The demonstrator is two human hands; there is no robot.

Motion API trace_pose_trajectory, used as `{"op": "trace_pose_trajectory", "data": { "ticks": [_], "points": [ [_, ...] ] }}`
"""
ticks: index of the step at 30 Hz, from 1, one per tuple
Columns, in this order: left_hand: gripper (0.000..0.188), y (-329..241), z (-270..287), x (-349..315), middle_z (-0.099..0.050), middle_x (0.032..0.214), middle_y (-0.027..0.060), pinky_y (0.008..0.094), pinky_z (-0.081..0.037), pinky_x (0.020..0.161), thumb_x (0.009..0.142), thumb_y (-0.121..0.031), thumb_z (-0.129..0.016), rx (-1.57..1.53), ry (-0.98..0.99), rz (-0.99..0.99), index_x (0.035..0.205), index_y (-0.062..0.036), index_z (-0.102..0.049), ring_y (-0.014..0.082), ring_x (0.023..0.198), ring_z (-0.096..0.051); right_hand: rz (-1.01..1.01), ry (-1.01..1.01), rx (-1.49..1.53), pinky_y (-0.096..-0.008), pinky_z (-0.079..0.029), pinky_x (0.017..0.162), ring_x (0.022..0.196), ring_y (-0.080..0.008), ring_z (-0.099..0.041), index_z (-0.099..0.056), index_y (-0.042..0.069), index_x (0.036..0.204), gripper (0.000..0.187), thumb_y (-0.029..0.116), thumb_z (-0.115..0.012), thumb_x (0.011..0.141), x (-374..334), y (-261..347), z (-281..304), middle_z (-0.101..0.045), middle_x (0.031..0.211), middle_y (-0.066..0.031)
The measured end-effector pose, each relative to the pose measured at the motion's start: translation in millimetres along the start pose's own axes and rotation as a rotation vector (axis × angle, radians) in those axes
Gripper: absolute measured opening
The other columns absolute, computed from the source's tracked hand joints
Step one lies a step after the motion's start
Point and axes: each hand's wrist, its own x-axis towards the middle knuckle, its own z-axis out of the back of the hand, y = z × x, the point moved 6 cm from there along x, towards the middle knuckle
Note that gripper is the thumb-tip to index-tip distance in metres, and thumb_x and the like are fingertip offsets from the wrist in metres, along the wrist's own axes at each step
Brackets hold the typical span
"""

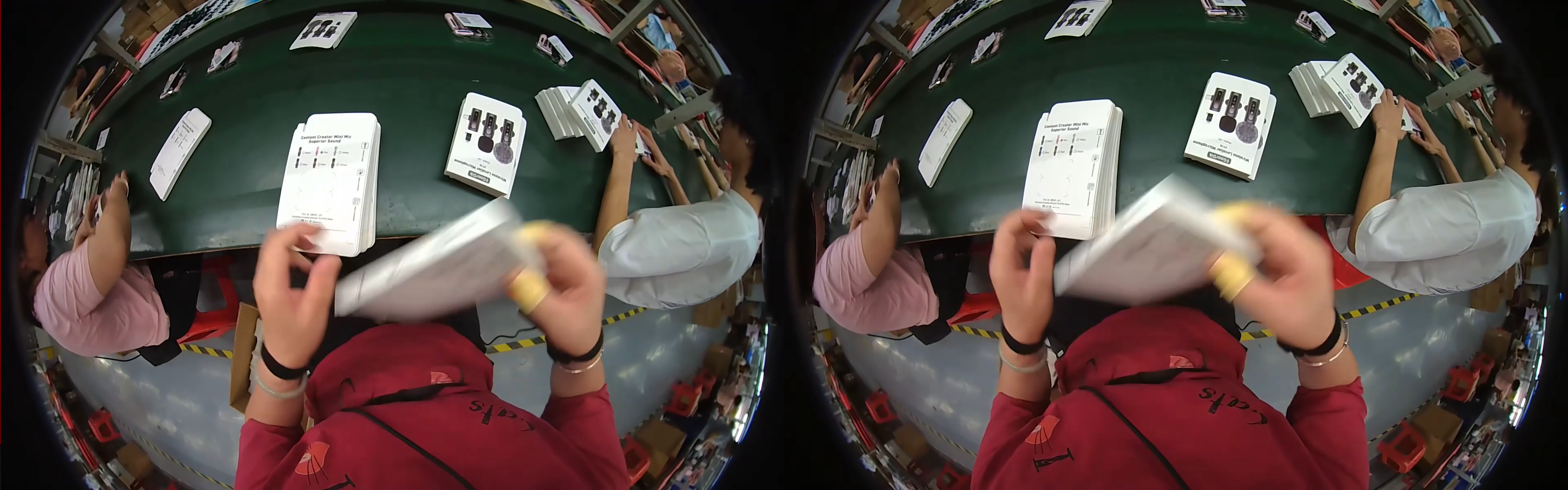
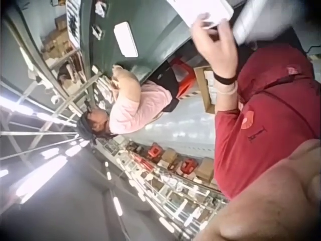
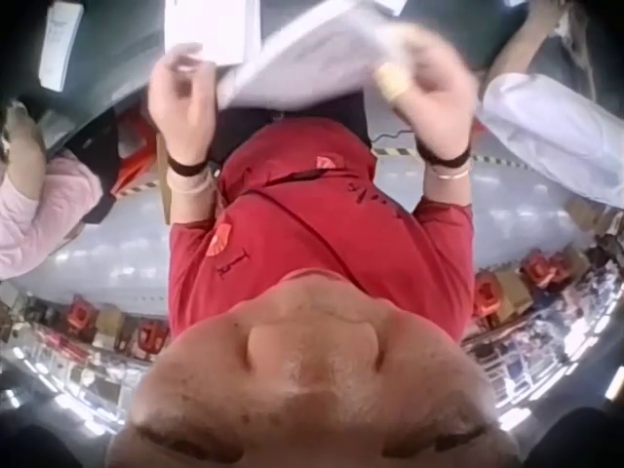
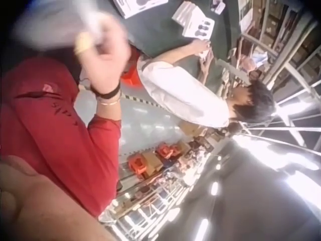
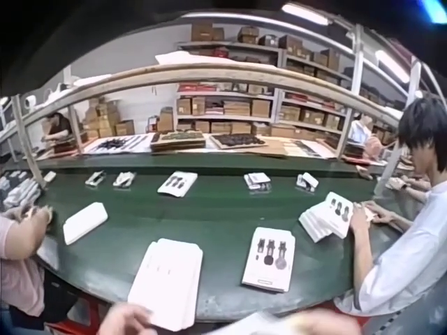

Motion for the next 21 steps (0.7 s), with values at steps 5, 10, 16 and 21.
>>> {"op": "trace_pose_trajectory", "data": {
  "ticks": [5,10,16,21],
  "points": [
    [0.044,42,7,45,-0.059,0.106,0.0167,0.0315,-0.046,0.082,0.085,-0.018,-0.074,0.614,-0.096,-0.080,0.119,0.0048,-0.058,0.0255,0.097,-0.056,0.241,-0.504,-0.153,-0.0280,-0.050,0.088,0.101,-0.0173,-0.065,-0.056,-0.002,0.120,0.032,-0.004,-0.062,0.089,42,-48,38,-0.067,0.108,-0.0102],
    [0.049,80,4,67,-0.058,0.102,0.0152,0.0315,-0.047,0.077,0.083,-0.025,-0.077,0.546,0.053,0.031,0.116,0.0069,-0.059,0.0247,0.090,-0.055,0.359,-0.279,-0.969,-0.0387,-0.045,0.103,0.126,-0.0334,-0.054,-0.058,-0.001,0.115,0.029,-0.005,-0.060,0.087,65,-89,18,-0.061,0.128,-0.0174],
    [0.036,102,17,82,-0.059,0.086,0.0058,0.0248,-0.045,0.065,0.087,-0.019,-0.074,0.245,0.042,0.265,0.108,0.0061,-0.059,0.0119,0.074,-0.053,0.286,-0.183,-1.006,-0.0436,-0.042,0.106,0.134,-0.0361,-0.045,-0.060,-0.001,0.114,0.031,-0.006,-0.061,0.084,68,-97,17,-0.059,0.132,-0.0174],
    [0.017,71,26,70,-0.057,0.077,-0.0014,0.0194,-0.041,0.060,0.093,-0.013,-0.068,-0.310,-0.155,0.255,0.094,0.0025,-0.059,0.0035,0.067,-0.049,0.442,-0.232,-0.905,-0.0377,-0.049,0.092,0.110,-0.0323,-0.061,-0.062,-0.001,0.111,0.026,-0.005,-0.063,0.084,54,-45,4,-0.062,0.123,-0.0168]
  ]
}}
